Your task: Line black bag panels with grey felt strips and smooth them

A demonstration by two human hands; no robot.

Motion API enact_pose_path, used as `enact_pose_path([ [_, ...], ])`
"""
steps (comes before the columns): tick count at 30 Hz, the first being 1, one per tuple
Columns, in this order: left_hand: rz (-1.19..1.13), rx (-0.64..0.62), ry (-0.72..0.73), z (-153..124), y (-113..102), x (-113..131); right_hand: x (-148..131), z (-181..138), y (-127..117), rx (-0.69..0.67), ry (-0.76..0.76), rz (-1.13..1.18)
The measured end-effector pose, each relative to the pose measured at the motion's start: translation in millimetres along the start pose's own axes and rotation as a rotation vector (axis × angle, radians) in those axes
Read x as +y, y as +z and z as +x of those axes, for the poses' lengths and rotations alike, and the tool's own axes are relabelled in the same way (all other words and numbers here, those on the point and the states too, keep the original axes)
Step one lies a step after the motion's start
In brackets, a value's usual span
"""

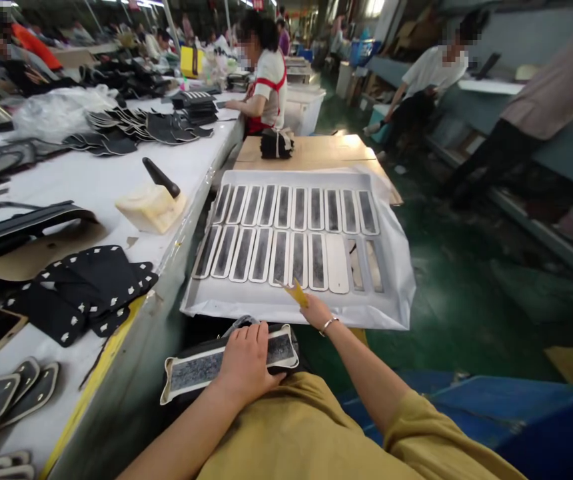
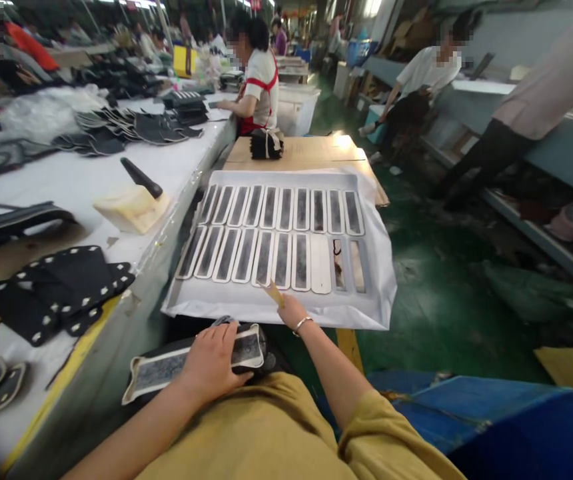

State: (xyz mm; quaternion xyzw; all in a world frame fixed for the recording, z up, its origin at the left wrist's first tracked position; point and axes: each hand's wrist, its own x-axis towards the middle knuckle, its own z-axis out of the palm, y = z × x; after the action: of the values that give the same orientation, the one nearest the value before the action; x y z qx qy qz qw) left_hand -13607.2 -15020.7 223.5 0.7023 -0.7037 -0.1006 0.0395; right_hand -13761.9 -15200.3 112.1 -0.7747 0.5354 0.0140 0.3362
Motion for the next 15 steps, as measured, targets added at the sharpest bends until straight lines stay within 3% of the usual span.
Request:
enact_pose_path([
  [7, -0.015, 0.006, 0.059, 9, 3, 11, 14, -87, -33, 0.036, -0.147, 0.133],
  [11, 0.003, -0.061, 0.022, 9, -2, 11, 17, -100, -50, 0.059, -0.142, 0.133],
  [13, -0.008, -0.098, 0.063, 8, -5, 7, 20, -97, -40, 0.075, -0.082, 0.119],
  [15, -0.007, -0.114, 0.175, 8, -6, 3, 21, -94, -11, 0.065, 0.006, 0.097],
])
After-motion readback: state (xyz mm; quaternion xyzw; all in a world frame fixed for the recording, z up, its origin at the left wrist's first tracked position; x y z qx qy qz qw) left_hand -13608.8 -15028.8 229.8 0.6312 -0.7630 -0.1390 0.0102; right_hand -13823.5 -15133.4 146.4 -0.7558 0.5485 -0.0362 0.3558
